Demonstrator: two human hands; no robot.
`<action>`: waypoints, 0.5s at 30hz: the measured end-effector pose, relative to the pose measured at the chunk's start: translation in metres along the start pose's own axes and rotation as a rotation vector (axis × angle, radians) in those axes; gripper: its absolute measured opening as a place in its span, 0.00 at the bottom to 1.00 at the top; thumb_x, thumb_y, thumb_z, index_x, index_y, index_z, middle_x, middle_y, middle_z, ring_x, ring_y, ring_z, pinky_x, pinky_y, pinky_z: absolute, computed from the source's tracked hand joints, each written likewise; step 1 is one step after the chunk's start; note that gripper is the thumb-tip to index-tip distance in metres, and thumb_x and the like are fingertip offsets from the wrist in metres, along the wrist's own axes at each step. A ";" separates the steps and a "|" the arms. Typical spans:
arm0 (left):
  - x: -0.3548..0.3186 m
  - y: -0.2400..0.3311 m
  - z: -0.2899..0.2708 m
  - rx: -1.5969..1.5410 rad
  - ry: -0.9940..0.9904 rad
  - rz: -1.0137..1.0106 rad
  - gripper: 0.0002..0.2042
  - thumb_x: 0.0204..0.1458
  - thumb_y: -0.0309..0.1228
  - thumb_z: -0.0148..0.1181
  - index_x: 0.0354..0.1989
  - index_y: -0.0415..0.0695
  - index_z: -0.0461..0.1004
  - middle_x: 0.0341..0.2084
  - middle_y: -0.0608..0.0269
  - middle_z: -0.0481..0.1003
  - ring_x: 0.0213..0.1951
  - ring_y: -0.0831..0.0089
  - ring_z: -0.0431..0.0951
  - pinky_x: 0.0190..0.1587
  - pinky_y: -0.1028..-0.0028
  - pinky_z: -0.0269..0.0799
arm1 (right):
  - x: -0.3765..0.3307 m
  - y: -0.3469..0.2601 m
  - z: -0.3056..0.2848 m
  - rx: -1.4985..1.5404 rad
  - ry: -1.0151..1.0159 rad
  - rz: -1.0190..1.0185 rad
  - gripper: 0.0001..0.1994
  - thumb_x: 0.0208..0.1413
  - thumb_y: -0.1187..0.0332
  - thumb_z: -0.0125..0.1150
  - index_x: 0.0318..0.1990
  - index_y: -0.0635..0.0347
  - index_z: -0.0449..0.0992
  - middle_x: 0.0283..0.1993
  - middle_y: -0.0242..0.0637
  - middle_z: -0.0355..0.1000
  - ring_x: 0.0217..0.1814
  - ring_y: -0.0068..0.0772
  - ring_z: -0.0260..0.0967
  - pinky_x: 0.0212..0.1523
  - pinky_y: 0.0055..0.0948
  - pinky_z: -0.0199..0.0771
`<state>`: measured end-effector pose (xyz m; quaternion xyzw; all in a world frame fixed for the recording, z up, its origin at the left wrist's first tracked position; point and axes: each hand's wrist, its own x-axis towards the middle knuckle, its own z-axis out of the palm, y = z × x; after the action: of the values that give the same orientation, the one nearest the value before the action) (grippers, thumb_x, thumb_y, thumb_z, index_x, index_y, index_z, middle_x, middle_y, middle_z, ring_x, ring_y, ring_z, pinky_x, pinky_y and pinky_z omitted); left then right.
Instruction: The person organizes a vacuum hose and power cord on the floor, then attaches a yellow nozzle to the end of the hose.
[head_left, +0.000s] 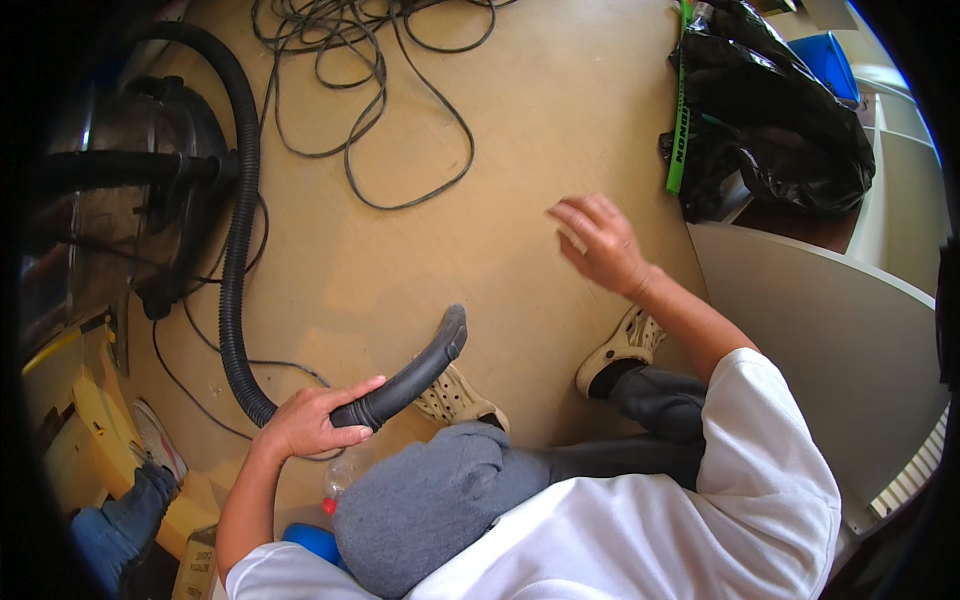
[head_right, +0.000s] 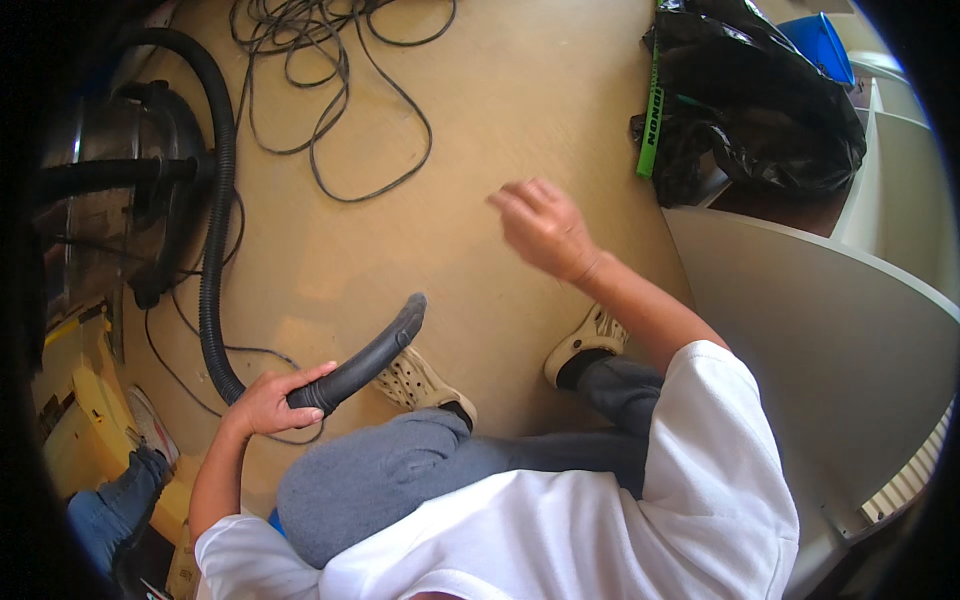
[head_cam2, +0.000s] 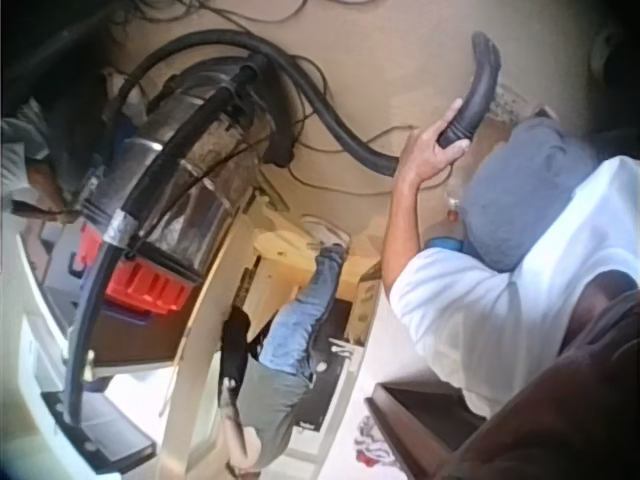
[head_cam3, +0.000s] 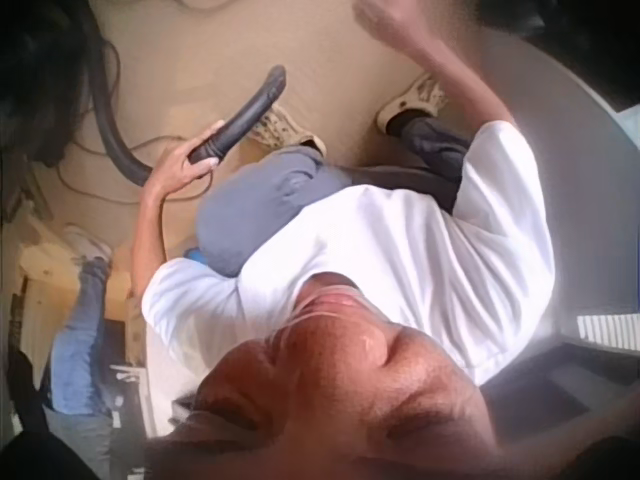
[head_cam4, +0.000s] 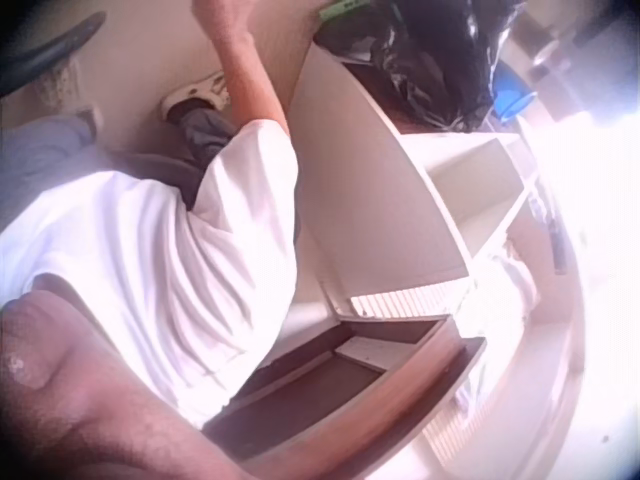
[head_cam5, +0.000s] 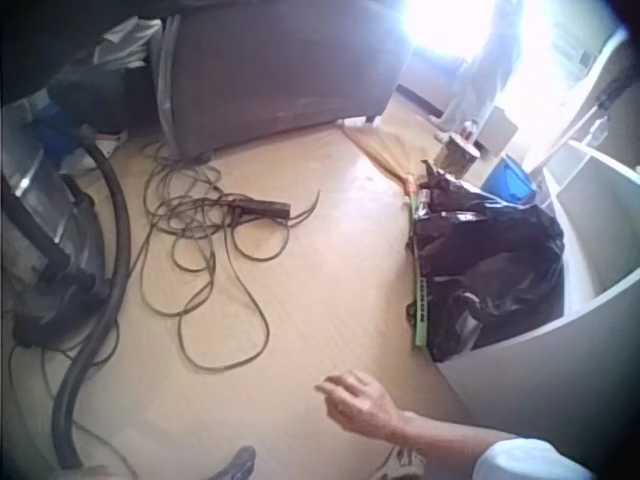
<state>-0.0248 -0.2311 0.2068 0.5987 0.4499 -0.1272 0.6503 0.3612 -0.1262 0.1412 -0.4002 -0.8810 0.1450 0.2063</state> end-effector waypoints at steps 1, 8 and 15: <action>0.000 -0.001 0.002 0.057 0.038 0.036 0.32 0.39 0.42 0.61 0.58 0.62 0.60 0.25 0.56 0.76 0.28 0.63 0.77 0.35 0.70 0.70 | -0.004 -0.012 0.006 0.080 -0.107 -0.004 0.17 0.37 0.77 0.58 0.40 0.60 0.70 0.39 0.41 0.67 0.39 0.41 0.66 0.39 0.35 0.68; 0.032 0.038 -0.030 -0.215 -0.197 0.062 0.28 0.46 0.41 0.54 0.59 0.50 0.59 0.43 0.53 0.71 0.44 0.65 0.70 0.50 0.74 0.62 | 0.007 -0.107 0.050 0.505 -0.590 -0.113 0.23 0.37 0.70 0.62 0.45 0.58 0.65 0.43 0.43 0.66 0.44 0.45 0.66 0.44 0.39 0.68; 0.025 0.085 -0.040 0.155 -0.048 -0.147 0.25 0.48 0.45 0.47 0.54 0.49 0.63 0.37 0.49 0.72 0.41 0.55 0.72 0.46 0.65 0.65 | 0.039 -0.103 0.074 0.555 -0.980 0.032 0.21 0.36 0.69 0.64 0.43 0.57 0.67 0.34 0.43 0.71 0.40 0.47 0.68 0.42 0.38 0.67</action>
<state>0.0315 -0.1652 0.2495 0.6093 0.4656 -0.2232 0.6018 0.2366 -0.1685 0.1295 -0.2301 -0.7965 0.5433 -0.1318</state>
